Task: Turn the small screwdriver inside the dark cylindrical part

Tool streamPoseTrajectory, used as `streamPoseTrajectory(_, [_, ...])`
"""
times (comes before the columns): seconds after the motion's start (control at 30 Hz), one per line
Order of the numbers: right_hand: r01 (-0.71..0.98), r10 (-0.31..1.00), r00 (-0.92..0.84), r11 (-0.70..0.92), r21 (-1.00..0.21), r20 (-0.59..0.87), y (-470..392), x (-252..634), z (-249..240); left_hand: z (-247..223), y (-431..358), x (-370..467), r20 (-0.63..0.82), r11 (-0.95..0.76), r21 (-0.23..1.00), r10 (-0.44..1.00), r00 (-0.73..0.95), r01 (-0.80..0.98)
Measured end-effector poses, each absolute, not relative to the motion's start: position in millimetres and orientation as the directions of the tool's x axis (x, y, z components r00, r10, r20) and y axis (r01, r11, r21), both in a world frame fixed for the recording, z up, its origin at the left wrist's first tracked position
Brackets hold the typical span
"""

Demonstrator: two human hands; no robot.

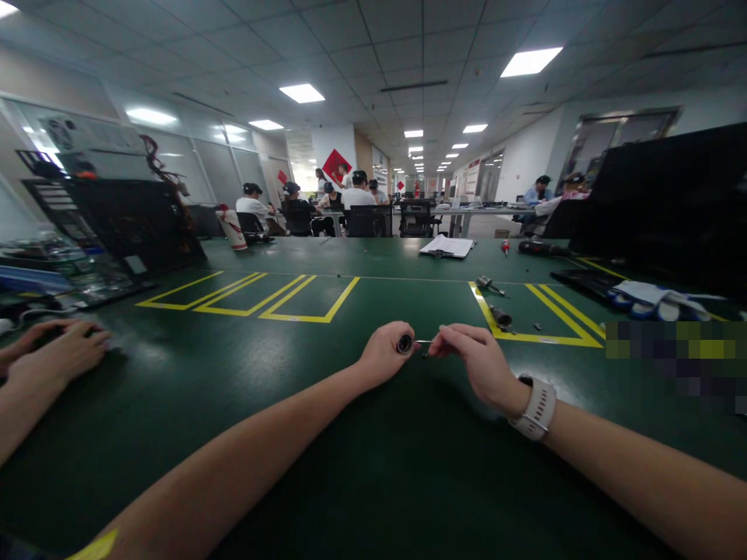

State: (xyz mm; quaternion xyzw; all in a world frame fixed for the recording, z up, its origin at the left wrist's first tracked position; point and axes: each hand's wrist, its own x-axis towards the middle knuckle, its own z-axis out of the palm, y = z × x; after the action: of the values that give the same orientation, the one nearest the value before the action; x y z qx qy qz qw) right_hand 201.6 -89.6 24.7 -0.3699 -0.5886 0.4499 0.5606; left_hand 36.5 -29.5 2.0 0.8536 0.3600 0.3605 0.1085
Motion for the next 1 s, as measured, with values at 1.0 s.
streamPoseTrajectory(1.0, [0.095, 0.919, -0.202, 0.364, -0.927, 0.340, -90, 203, 29, 3, -31, 35, 0.501, -0.693, 0.373, 0.710, 0.494, 0.617])
